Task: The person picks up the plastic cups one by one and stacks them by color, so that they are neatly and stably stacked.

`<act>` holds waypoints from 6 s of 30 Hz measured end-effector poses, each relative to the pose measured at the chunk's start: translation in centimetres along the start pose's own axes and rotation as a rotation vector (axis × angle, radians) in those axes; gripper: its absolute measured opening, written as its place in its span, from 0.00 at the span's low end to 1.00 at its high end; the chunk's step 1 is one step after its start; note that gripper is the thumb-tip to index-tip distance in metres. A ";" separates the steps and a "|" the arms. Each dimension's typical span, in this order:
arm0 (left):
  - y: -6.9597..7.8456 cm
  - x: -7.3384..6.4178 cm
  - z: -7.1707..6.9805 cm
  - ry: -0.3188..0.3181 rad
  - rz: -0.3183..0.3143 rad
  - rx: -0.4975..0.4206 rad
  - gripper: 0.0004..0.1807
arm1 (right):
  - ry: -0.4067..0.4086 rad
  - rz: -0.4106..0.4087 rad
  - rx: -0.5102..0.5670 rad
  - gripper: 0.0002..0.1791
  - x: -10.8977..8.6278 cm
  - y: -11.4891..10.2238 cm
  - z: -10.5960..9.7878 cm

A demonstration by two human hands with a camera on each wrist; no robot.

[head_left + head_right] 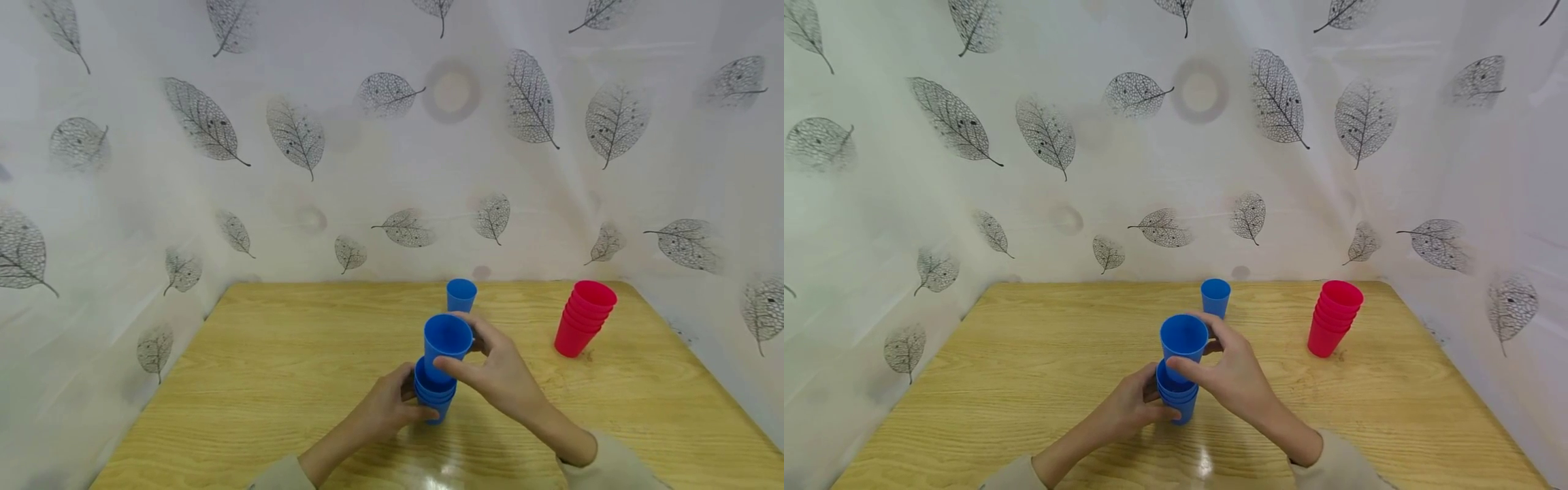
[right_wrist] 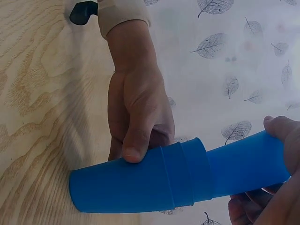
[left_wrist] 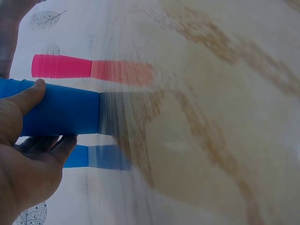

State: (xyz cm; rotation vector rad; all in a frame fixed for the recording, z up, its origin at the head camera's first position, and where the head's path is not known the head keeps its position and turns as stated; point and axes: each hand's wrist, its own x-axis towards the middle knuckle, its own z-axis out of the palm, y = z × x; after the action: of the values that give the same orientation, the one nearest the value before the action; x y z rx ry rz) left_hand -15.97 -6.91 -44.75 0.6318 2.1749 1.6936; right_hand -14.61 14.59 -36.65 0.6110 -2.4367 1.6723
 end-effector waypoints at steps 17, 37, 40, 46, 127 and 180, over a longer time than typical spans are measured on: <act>0.3 -0.2 0.0 0.007 0.001 0.004 0.37 | -0.048 0.062 -0.025 0.33 -0.4 1.1 0.3; 0.0 0.1 0.2 0.027 0.026 0.006 0.36 | 0.029 0.007 -0.019 0.24 -0.5 3.0 -0.1; 0.0 0.1 0.2 0.033 0.032 -0.005 0.35 | 0.041 0.029 -0.021 0.24 -0.3 3.5 -0.4; -0.1 0.0 0.2 0.029 0.033 -0.017 0.34 | 0.046 0.052 -0.029 0.24 0.2 5.0 -1.2; 0.2 -0.1 0.1 0.034 0.004 -0.006 0.34 | 0.010 0.115 -0.075 0.35 6.1 12.5 -4.4; -0.3 0.1 0.1 0.028 0.055 -0.008 0.33 | -0.112 -0.184 0.037 0.30 -0.6 -0.3 -4.1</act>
State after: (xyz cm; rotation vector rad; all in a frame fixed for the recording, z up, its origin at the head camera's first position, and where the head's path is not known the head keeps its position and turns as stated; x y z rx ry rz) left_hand -15.98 -6.81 -45.03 0.6761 2.1882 1.7481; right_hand -14.41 18.38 -35.05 0.9278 -2.3432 1.6541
